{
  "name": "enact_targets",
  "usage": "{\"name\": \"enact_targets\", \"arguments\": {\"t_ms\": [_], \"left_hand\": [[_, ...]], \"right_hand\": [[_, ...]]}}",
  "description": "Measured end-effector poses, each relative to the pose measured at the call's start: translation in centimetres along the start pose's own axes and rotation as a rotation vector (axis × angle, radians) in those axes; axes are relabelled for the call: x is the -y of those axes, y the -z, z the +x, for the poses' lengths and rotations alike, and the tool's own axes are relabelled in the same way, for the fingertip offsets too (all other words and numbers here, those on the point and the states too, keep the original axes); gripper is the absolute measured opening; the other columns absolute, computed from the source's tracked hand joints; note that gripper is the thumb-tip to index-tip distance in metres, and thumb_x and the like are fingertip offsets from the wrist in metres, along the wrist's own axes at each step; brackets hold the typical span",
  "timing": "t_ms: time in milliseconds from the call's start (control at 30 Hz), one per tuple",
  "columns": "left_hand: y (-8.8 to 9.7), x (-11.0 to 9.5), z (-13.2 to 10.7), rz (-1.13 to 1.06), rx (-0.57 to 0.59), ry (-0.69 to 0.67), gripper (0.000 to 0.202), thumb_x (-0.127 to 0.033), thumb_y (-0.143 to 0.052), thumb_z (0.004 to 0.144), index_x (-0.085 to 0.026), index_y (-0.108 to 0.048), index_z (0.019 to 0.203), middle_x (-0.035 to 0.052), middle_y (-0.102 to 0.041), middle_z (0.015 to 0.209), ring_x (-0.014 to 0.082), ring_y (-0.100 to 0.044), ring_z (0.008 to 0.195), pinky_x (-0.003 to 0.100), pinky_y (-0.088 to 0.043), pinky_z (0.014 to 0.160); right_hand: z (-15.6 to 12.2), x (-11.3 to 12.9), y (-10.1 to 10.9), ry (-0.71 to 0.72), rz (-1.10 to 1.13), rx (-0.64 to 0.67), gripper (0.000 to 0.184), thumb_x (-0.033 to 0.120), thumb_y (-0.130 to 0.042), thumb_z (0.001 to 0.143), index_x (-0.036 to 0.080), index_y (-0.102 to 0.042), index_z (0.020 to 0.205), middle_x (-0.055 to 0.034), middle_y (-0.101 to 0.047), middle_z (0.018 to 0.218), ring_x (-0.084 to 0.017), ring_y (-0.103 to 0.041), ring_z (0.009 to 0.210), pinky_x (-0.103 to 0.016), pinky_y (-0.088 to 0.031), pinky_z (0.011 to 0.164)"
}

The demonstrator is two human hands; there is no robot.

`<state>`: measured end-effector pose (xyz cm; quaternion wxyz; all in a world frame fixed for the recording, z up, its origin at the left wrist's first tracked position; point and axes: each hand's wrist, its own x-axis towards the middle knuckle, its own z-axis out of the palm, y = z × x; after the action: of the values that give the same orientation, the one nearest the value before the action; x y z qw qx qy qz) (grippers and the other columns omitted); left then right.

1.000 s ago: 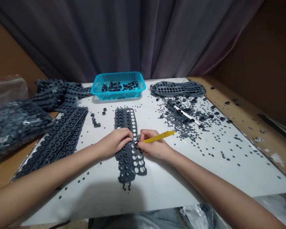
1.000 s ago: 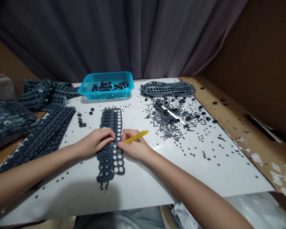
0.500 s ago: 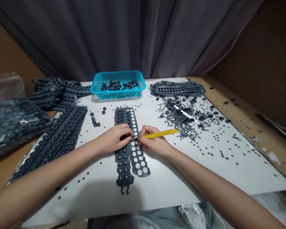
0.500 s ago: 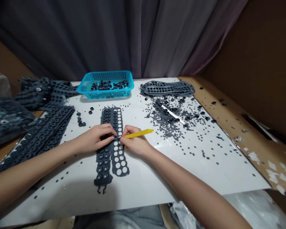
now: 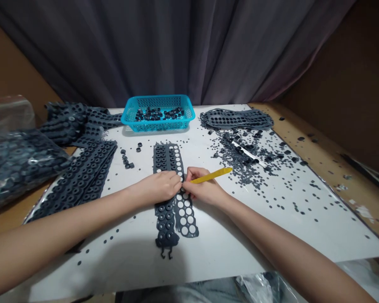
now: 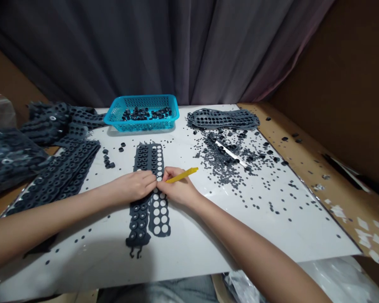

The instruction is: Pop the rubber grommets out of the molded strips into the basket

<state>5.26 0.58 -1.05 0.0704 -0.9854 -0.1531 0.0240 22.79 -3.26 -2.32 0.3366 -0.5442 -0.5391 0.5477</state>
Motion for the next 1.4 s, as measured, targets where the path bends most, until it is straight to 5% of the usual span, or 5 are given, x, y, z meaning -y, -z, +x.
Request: {"name": "enact_targets", "arguments": {"t_ms": [167,433,733,1133,1400], "left_hand": [[-0.5,0.8,-0.4,-0.397,-0.069,0.143,0.020,-0.014,-0.039,0.092,-0.012,-0.057,0.084,0.0071,-0.060,0.081,0.0166,-0.056,0.075,0.027,-0.045,0.069],[0.9,3.0,-2.0,-0.863,-0.310,0.674,0.021,-0.032,-0.046,0.089,-0.016,-0.060,0.089,0.0015,-0.061,0.079,0.0142,-0.053,0.069,0.026,-0.041,0.064],[0.8,1.7,-1.3,-0.703,-0.159,0.291,0.023,-0.021,-0.045,0.089,-0.017,-0.062,0.103,0.0062,-0.059,0.094,0.0165,-0.057,0.085,0.030,-0.046,0.078],[0.7,2.3,-0.1,-0.492,0.001,0.202,0.027,-0.023,-0.045,0.090,-0.015,-0.063,0.107,0.0084,-0.058,0.090,0.0183,-0.060,0.081,0.030,-0.049,0.073],[0.4,1.9,0.3,-0.307,-0.007,0.114,0.024,-0.016,-0.040,0.090,-0.013,-0.063,0.083,0.0072,-0.058,0.080,0.0167,-0.057,0.073,0.027,-0.047,0.066]], "right_hand": [[0.0,-0.1,-0.1,-0.011,0.006,-0.008,0.013,0.017,-0.056,0.064,0.020,-0.044,0.060,0.0053,-0.053,0.044,-0.007,-0.045,0.034,-0.016,-0.033,0.032],[0.2,-0.4,0.3,-0.005,0.114,0.025,0.011,0.016,-0.055,0.062,0.020,-0.045,0.061,0.0042,-0.058,0.048,-0.007,-0.047,0.035,-0.017,-0.037,0.034],[1.1,-0.4,0.4,0.060,0.120,0.016,0.012,0.015,-0.057,0.064,0.019,-0.046,0.062,0.0049,-0.058,0.048,-0.007,-0.047,0.037,-0.017,-0.037,0.037],[1.2,-0.5,0.6,0.067,0.101,0.023,0.010,0.017,-0.056,0.066,0.019,-0.046,0.064,0.0045,-0.057,0.051,-0.008,-0.048,0.039,-0.018,-0.037,0.039],[1.1,0.2,0.0,0.097,-0.038,-0.032,0.013,0.016,-0.055,0.065,0.019,-0.044,0.059,0.0054,-0.051,0.046,-0.007,-0.044,0.040,-0.017,-0.029,0.040]]}}
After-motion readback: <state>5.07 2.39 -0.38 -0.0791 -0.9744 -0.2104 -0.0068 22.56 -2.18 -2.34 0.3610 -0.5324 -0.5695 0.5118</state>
